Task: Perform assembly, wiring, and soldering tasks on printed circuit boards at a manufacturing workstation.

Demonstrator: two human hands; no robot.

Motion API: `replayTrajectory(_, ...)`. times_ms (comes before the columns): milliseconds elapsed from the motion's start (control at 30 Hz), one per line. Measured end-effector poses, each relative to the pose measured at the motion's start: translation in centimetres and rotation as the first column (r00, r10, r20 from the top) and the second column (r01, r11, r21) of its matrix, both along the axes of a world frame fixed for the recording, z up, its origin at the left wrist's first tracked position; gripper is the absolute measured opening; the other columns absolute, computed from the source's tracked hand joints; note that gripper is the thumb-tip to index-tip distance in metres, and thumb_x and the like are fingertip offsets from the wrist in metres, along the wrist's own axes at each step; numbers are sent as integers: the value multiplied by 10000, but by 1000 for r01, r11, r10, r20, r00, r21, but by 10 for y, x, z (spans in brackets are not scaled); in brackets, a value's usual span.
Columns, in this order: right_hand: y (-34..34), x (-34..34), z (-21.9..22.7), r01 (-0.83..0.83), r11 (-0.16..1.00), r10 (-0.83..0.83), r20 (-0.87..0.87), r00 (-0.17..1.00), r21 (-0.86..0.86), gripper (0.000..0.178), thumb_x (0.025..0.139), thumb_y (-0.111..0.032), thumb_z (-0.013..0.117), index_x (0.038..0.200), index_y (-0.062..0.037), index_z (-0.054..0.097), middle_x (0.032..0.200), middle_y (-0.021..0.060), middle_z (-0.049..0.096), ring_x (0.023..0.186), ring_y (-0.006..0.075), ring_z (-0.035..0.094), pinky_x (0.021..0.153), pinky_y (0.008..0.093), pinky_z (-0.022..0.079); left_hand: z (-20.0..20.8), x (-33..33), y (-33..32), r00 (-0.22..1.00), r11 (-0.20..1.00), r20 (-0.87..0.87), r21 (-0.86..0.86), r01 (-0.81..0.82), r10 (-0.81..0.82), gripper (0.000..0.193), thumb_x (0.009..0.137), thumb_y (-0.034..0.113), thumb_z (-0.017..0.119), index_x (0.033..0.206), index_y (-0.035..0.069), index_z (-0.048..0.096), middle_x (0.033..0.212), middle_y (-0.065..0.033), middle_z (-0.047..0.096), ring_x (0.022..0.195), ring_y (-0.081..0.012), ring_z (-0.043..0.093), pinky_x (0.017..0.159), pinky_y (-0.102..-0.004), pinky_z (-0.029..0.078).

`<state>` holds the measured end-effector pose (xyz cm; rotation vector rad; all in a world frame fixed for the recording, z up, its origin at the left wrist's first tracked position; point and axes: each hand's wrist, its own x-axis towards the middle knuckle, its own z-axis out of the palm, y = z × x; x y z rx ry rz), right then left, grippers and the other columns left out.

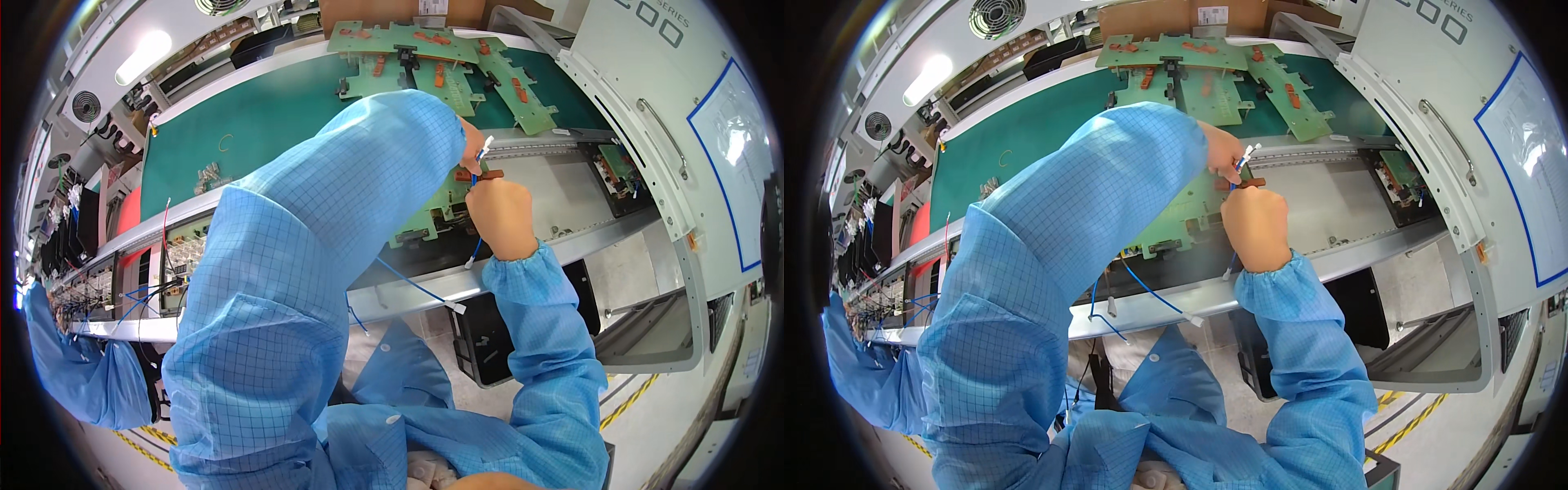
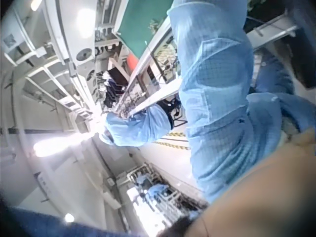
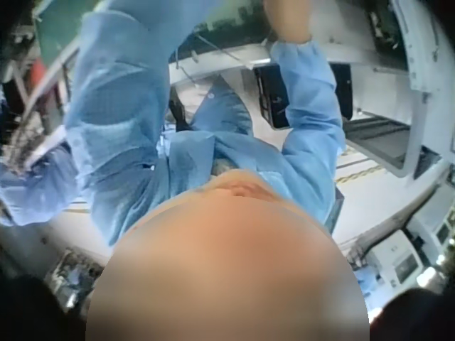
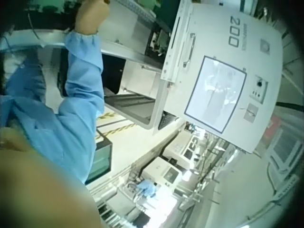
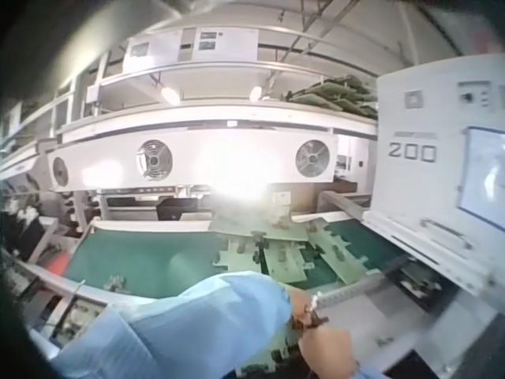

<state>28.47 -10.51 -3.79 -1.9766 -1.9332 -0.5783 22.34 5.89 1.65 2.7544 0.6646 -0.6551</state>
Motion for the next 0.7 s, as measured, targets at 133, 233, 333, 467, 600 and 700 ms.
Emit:
replayTrajectory(133, 3, 1, 4, -24, 1000, 24, -1, 1000, 20, 161, 717, -138, 619, 583, -51, 640, 561, 130, 602, 517, 295, 620, 480, 383, 484, 5, 0, -4, 1000, 1000, -3, 17, 1, -1, 509, 799, 503, 695, 1043, 67, 596, 807, -65, 650, 749, -209, 635, 668, -371, 495)
replayTrajectory(233, 3, 2, 8, -18, 999, 20, 33, 999, -41, 169, 718, -138, 623, 576, -47, 637, 559, 139, 601, 520, 298, 622, 485, 382, 488, 16, -5, -20, 998, 943, 66, 330, -42, 21, 623, 774, 537, 699, 1176, 96, 519, 986, -91, 658, 901, -259, 646, 702, -393, 511)
replayTrajectory(333, 4, 3, 8, 7, 1000, -5, 53, 999, -31, 176, 714, -138, 631, 567, -41, 629, 574, 150, 607, 522, 300, 624, 489, 382, 492, 24, -12, -28, 942, 774, 100, 601, 199, -320, 628, 795, 485, 678, 1259, 131, 447, 1193, -79, 591, 1092, -275, 586, 786, -388, 512)
replayTrajectory(467, 5, 1, 0, 51, 996, -56, 72, 996, 74, 161, 716, -136, 631, 587, -38, 633, 587, 160, 611, 522, 304, 625, 487, 390, 493, 17, -15, -14, 565, 604, 291, 614, 508, -772, 466, 835, 328, 645, 1233, 132, 502, 1310, -45, 514, 1215, -241, 502, 900, -370, 475)
replayTrajectory(600, 12, 11, -10, 17, 998, -16, -24, 1000, 62, 135, 722, -132, 621, 622, -44, 638, 588, 153, 610, 518, 301, 622, 479, 406, 488, 26, 5, -25, 632, 589, 33, 401, 702, -775, 343, 847, 183, 592, 1183, 120, 575, 1306, -36, 525, 1240, -220, 468, 986, -375, 418)
replayTrajectory(700, 13, 6, -10, -1, 993, 7, -56, 998, 120, 139, 729, -136, 609, 625, -50, 640, 577, 144, 608, 516, 303, 619, 479, 412, 487, 14, 2, -9, 599, 575, 78, 403, 713, -797, 269, 850, 182, 582, 1105, 104, 616, 1244, -37, 545, 1200, -208, 477, 976, -375, 408)
